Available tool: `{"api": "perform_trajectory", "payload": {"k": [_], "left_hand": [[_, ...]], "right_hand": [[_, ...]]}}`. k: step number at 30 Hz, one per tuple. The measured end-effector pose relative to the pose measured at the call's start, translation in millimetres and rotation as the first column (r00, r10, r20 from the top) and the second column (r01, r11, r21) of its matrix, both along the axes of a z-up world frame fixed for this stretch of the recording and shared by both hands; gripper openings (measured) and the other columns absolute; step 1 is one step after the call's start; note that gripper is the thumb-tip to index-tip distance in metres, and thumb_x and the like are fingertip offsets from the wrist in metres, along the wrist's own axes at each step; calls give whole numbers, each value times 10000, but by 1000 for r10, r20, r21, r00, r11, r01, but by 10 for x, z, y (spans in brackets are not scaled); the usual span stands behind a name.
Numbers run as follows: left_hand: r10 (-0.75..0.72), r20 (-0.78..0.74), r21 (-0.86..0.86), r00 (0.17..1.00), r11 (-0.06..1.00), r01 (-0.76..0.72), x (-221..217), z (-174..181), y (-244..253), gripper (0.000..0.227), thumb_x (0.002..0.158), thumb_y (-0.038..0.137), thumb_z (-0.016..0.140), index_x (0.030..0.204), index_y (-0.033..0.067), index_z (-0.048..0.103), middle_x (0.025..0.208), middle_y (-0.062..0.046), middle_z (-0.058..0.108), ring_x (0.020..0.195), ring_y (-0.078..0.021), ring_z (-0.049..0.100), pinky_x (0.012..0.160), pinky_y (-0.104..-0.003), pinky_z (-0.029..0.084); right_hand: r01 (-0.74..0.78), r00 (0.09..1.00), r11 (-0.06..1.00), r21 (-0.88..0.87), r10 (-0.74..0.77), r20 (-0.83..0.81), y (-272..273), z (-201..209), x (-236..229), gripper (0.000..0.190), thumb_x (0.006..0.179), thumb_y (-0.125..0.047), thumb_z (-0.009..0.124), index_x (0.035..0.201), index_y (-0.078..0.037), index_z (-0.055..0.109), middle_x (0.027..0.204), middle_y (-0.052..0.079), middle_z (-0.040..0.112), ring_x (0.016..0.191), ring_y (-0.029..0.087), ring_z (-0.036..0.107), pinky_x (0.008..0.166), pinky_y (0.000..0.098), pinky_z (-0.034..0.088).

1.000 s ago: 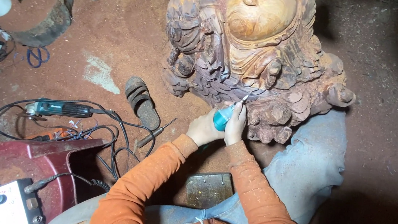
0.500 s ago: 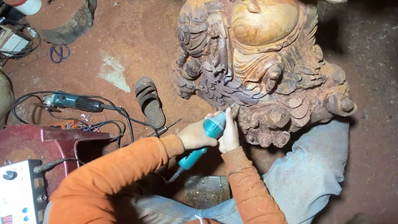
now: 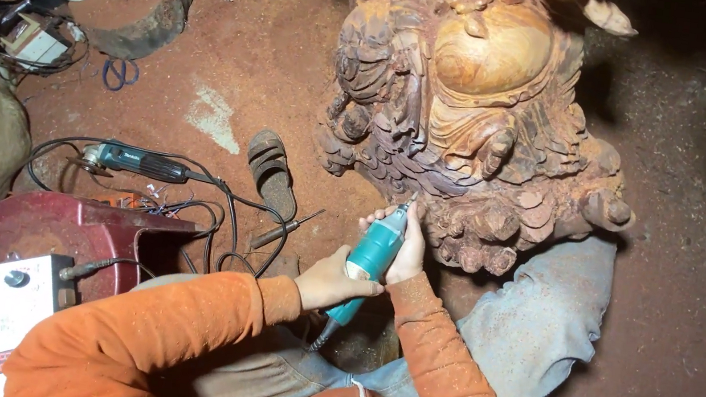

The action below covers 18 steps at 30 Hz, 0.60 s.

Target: Using a handheld rotary tool to carve and refine intricate details on a large wooden statue.

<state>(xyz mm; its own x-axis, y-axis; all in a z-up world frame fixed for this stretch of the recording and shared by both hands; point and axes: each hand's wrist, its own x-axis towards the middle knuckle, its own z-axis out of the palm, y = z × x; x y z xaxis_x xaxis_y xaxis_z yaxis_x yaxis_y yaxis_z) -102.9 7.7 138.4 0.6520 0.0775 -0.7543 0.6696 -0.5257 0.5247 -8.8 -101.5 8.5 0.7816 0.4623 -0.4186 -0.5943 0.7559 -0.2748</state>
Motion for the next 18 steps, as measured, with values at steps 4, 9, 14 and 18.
{"api": "perform_trajectory", "payload": {"k": [4,9,14,18], "left_hand": [[109,20,-72,994,992,-107,-87,-253,42,903,644,646,823,1332,185,463,1278,-221,647,1254,-375,612,1036,-449,491],[257,82,-278,963,934,-226,101,-39,-63,1103,635,492,857,1550,378,251,1364,-249,588,1304,-398,566,1126,-449,452],[293,30,-381,956,887,-260,292,-330,-300,1027,652,477,827,1531,391,303,1338,-212,608,1277,-359,585,1116,-428,459],[327,-51,-412,944,854,-318,361,-504,-462,908,624,491,857,1415,318,446,1261,-152,666,1200,-323,637,1069,-429,495]], "right_hand": [[-18,1000,999,-46,17,-23,20,-70,19,508,1007,-542,563,879,-53,611,878,138,714,900,293,735,939,520,632],[-153,971,901,-406,214,109,-113,18,367,575,970,-640,552,917,-70,604,892,162,734,805,303,760,746,478,670],[-80,942,736,-672,276,191,-351,209,666,485,1044,-461,555,982,19,578,951,275,718,874,384,755,785,511,639],[-83,903,546,-834,396,169,-406,362,709,508,1031,-430,602,1013,71,681,966,244,739,893,340,768,828,465,627]]}}
